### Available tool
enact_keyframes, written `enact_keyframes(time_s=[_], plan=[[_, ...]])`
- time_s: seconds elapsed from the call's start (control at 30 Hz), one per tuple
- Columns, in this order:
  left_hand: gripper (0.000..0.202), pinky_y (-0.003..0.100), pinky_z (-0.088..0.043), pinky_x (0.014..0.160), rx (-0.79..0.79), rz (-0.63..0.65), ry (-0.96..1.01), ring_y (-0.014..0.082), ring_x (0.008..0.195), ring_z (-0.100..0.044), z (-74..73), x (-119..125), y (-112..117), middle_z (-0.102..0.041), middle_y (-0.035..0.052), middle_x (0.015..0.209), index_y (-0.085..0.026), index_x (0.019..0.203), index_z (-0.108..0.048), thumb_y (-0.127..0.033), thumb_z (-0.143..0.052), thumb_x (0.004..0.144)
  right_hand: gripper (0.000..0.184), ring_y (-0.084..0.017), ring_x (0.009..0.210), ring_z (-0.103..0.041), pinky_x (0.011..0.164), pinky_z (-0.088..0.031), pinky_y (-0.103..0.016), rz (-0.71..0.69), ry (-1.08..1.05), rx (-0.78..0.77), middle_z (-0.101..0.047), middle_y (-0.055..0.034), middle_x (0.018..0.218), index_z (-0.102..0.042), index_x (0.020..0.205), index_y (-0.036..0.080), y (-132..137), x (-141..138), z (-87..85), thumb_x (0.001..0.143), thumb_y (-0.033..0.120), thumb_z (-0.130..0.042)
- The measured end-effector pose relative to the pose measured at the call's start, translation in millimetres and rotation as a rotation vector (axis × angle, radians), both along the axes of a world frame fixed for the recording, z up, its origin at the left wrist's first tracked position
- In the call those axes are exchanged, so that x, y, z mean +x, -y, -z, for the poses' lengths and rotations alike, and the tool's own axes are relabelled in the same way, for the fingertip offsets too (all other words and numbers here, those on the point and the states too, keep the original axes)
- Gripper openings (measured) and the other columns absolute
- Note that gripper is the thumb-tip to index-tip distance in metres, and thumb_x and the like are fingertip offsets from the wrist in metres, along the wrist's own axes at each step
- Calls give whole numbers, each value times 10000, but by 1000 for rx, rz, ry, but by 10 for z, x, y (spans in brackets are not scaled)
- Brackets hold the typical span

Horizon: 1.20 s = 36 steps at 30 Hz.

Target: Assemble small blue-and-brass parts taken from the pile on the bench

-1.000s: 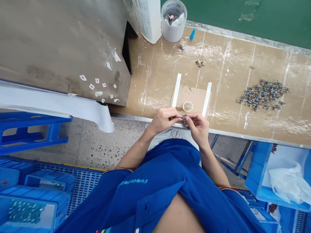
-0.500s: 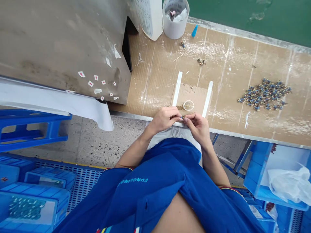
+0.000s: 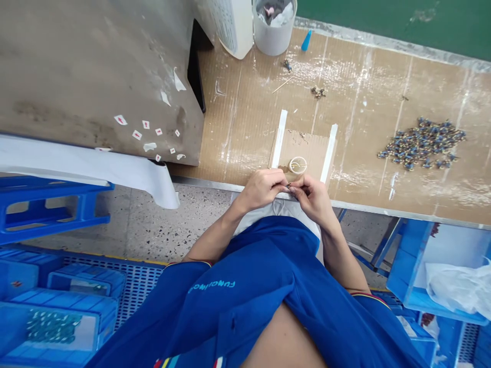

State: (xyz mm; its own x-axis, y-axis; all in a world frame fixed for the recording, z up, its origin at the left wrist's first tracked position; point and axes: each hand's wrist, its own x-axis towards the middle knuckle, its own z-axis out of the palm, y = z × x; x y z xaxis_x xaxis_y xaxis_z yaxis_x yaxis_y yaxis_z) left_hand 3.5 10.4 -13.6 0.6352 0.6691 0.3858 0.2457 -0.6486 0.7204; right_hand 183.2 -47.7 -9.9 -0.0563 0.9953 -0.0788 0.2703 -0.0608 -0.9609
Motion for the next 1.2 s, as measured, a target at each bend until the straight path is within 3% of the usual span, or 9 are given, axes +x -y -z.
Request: enact_keyframes(time_s=[0.17,0.33,0.6,0.9,1.2], plan=[[194,237,-347,597,37,12,0,101,622,-483,5,-4,-4,-588,16,706,-115,739,-589,-158,-630,924,258,-55,601,-530,590,-417,-194,21,4,14,-638,-30,716,-576,753,133,7,-2,23,839,375,-600],[186,222,-373,605,-41,7,-17,88,624,-503,-27,-2,-18,-608,17,732,-113,785,-642,-209,-641,945,297,-53,576,-548,556,-447,-181,71,-153,-52,-626,-16,680,-604,802,136,3,-4,60,828,428,-651],[117,205,-421,630,-27,8,2,84,646,-543,-82,-21,-23,-655,29,772,-116,890,-705,-188,-636,952,391,-56,634,-610,584,-510,-167,143,-306,-78,-684,-38,740,-641,860,141,13,-3,83,800,522,-698],[214,228,-424,632,81,18,-14,103,658,-555,-14,-22,-29,-646,28,740,-117,800,-670,-192,-579,978,193,-70,653,-628,609,-500,-184,-27,-136,-50,-677,-31,733,-619,802,140,-43,63,25,848,323,-580],[264,253,-402,621,125,5,-84,121,654,-535,-7,-39,-15,-614,34,717,-132,773,-645,-208,-515,990,187,-90,665,-647,630,-500,-204,-43,-36,-13,-688,-33,753,-593,775,148,-54,72,12,866,305,-548]])
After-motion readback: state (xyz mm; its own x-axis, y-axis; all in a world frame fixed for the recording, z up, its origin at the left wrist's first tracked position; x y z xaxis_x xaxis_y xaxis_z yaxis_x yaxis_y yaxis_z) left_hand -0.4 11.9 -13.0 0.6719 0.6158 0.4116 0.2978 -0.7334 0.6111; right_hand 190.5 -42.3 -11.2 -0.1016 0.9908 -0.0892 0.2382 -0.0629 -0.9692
